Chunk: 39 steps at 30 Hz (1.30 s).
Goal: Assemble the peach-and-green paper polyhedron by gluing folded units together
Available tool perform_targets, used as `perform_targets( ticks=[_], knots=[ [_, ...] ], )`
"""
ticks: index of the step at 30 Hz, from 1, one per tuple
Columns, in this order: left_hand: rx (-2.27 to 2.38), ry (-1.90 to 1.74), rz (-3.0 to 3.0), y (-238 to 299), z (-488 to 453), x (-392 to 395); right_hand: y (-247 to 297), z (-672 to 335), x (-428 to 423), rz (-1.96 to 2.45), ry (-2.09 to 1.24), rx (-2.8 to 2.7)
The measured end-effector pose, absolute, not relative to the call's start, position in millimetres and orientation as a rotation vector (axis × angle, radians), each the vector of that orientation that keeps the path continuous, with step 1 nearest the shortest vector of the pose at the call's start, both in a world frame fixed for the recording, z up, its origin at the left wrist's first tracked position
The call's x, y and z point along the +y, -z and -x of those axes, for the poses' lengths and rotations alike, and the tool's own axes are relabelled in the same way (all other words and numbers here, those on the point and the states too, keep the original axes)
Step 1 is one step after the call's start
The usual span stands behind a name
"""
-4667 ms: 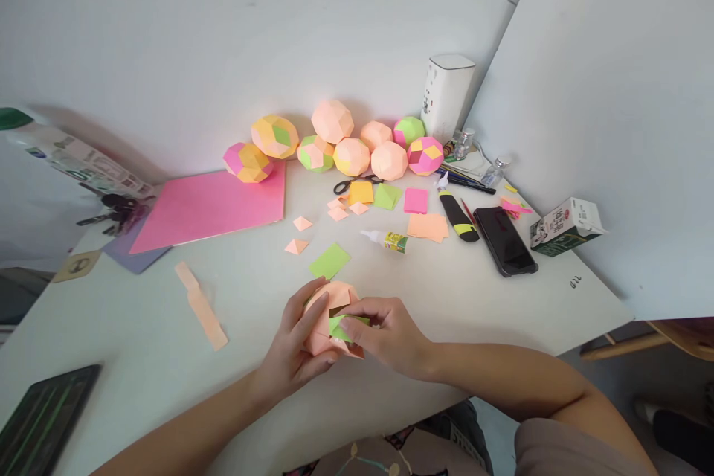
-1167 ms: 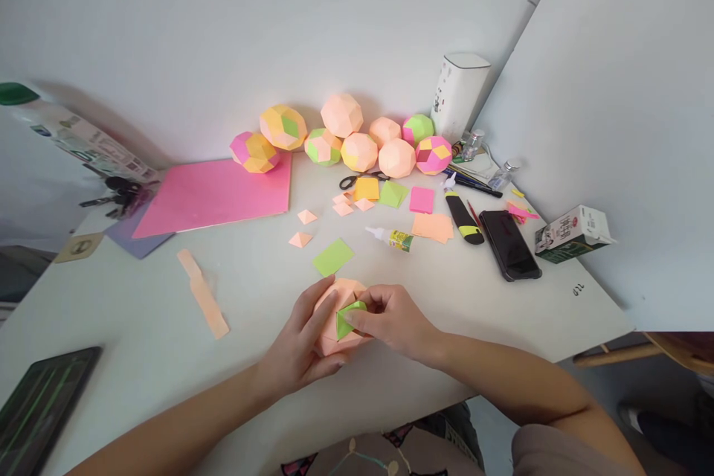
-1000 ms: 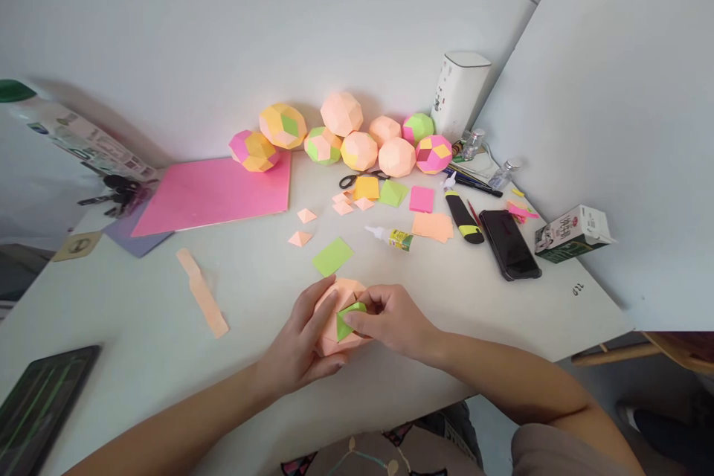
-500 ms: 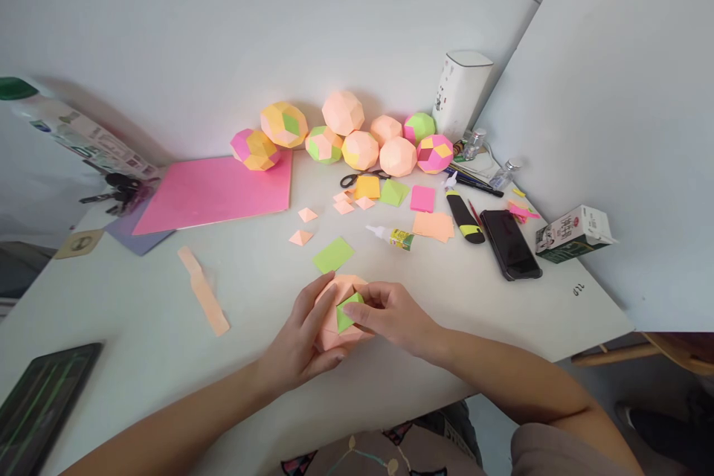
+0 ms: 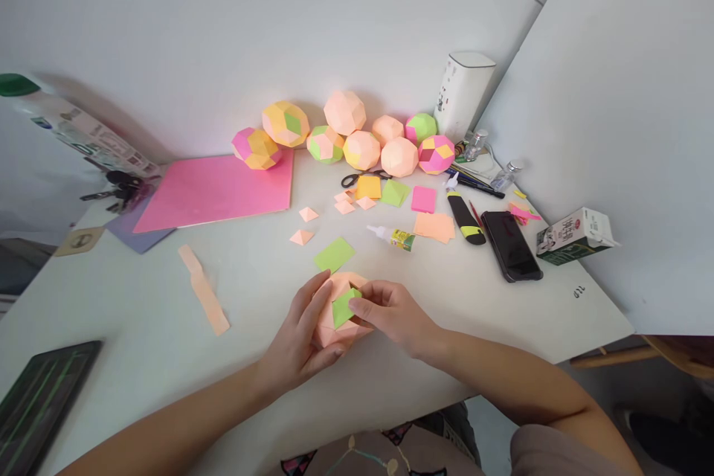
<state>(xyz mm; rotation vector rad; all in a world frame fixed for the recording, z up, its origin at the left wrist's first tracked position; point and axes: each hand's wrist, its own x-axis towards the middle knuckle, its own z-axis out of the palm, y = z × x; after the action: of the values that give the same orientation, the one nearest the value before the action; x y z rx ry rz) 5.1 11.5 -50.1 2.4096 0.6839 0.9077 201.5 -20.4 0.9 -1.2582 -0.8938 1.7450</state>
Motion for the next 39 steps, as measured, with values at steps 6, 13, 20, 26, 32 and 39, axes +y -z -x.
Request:
perform_targets(
  ticks=[6,13,20,26,32,39],
  knots=[
    [0.675,-0.926,-2.49,46.9,-6.8,11.1,1.9,-198.4,-23.4,1.256,-1.828,-0.782],
    [0.686,-0.949,-2.576,48.9,-7.9,8.6,5.7,-194.9,-27.3,1.328,-1.747,-0.85],
    [0.682,-0.956,-2.558,48.5,-8.6,8.8,2.0,-195.3,-26.1,1.307,-1.734,-0.921],
    [0.788,-0.865,-2.367,46.8,-5.1,7.6,-2.5,-201.6,-19.1,1.2,-1.796,-1.112],
    [0.848,-0.878,-2.258,47.0,-4.8,6.2,-1.3,-201.8,-19.7,1.199,-1.775,-1.12],
    [0.803,-0.865,-2.309,47.7,-3.8,7.5,0.3,-202.1,-19.4,1.233,-1.728,-1.155]
  ],
)
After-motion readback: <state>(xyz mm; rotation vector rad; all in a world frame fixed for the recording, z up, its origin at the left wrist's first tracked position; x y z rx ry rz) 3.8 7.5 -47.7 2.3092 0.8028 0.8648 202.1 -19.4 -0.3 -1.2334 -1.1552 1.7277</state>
